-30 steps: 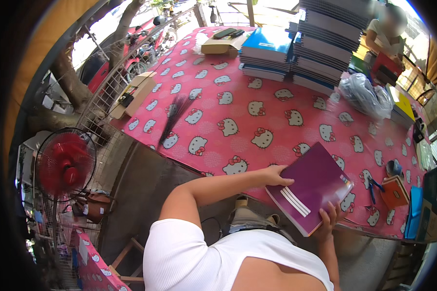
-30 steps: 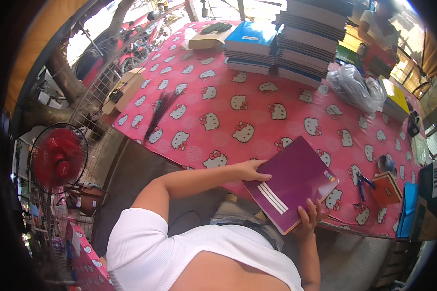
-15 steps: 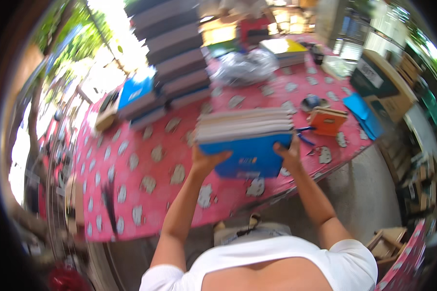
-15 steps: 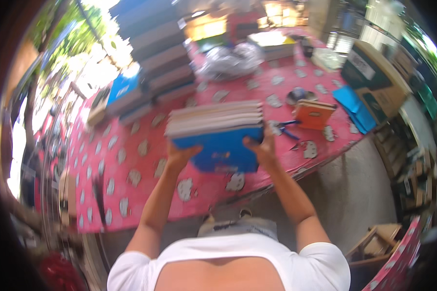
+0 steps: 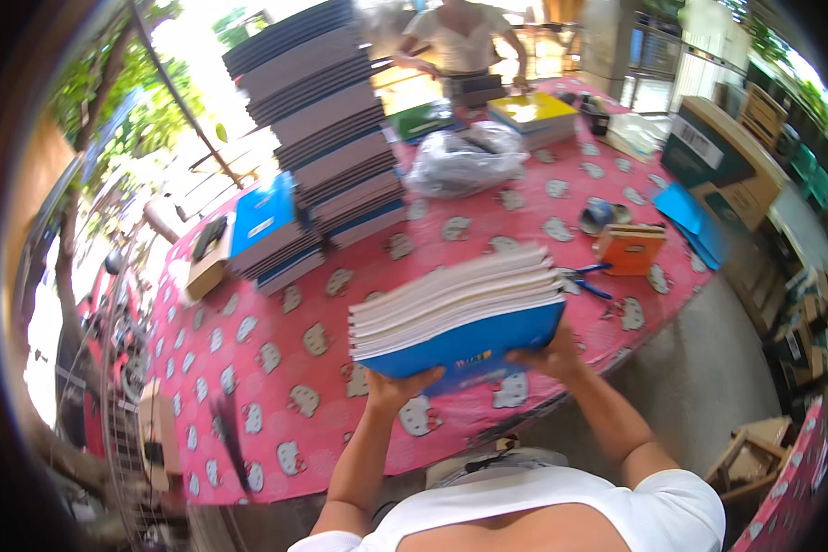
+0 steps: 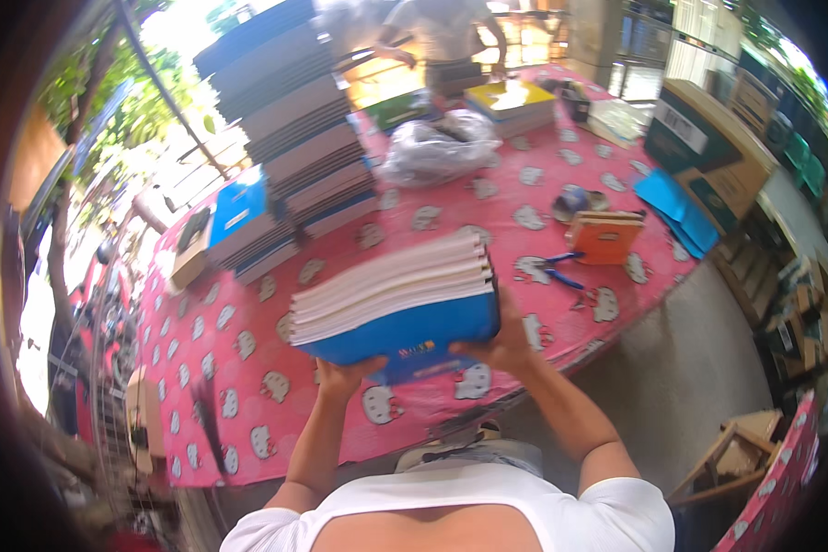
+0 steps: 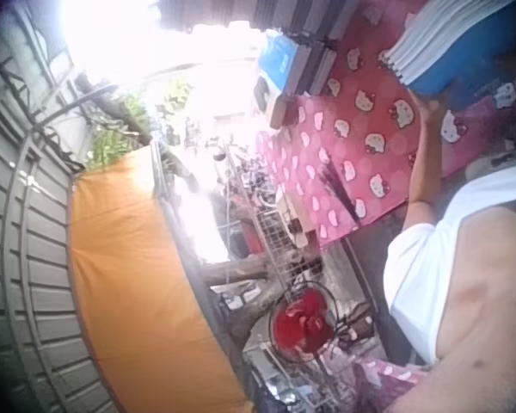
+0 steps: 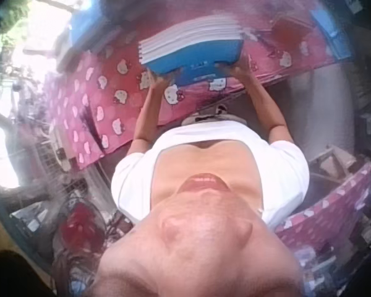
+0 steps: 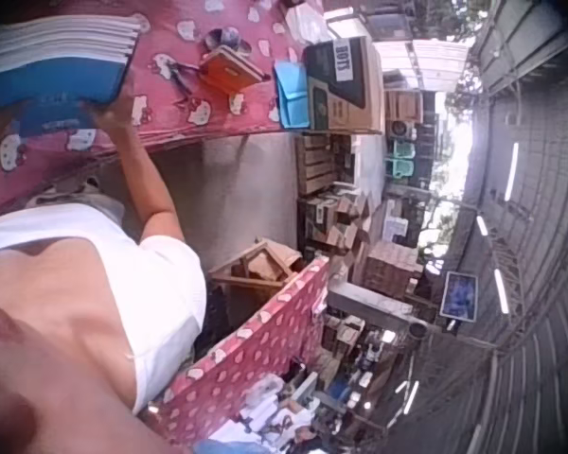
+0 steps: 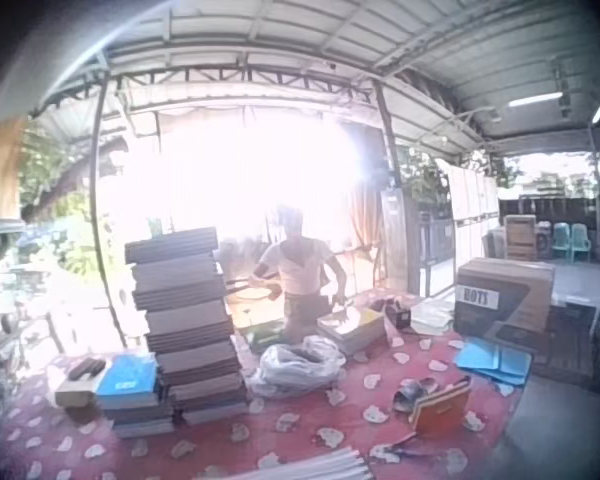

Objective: The person uses a utility knife to open a cardboard box and places notebooks inside.

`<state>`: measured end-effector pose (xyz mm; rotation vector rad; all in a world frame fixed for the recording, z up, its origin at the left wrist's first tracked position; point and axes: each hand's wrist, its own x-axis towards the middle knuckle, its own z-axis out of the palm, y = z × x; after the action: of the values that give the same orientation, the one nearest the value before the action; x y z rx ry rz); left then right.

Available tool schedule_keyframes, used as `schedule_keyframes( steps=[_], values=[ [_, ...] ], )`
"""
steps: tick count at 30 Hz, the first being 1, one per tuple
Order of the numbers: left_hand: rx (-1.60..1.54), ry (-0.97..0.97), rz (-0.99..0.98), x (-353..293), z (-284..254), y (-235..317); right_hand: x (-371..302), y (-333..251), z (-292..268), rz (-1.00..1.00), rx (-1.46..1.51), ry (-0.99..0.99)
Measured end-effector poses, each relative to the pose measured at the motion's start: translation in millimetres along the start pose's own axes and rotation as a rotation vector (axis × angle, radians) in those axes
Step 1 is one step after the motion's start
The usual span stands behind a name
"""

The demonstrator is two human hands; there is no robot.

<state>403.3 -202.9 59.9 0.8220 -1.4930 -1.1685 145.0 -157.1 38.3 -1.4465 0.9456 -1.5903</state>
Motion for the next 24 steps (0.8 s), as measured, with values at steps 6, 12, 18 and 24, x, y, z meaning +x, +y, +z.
schedule_keyframes(
  steps=[6, 12, 18, 24],
  values=[
    [-0.362, 0.498, 0.486, 48.1, -90.2, 87.0, 165.3, -76.7, 127.9, -0.499, -0.274, 0.462],
    [-0.718, 0.545, 0.529, 137.4, -187.4, 162.0, 261.3, -92.2, 289.3, -0.117, 0.68, -0.075],
    [-0.551, 0.543, 0.572, 188.4, -348.0, 145.1, 369.5, -79.1, 365.1, -0.099, 0.364, -0.166],
    [-0.637, 0.739, 0.195, 247.3, -423.0, 17.6, 469.8, 0.3, 408.9, 0.214, -0.35, -0.201]
  ],
)
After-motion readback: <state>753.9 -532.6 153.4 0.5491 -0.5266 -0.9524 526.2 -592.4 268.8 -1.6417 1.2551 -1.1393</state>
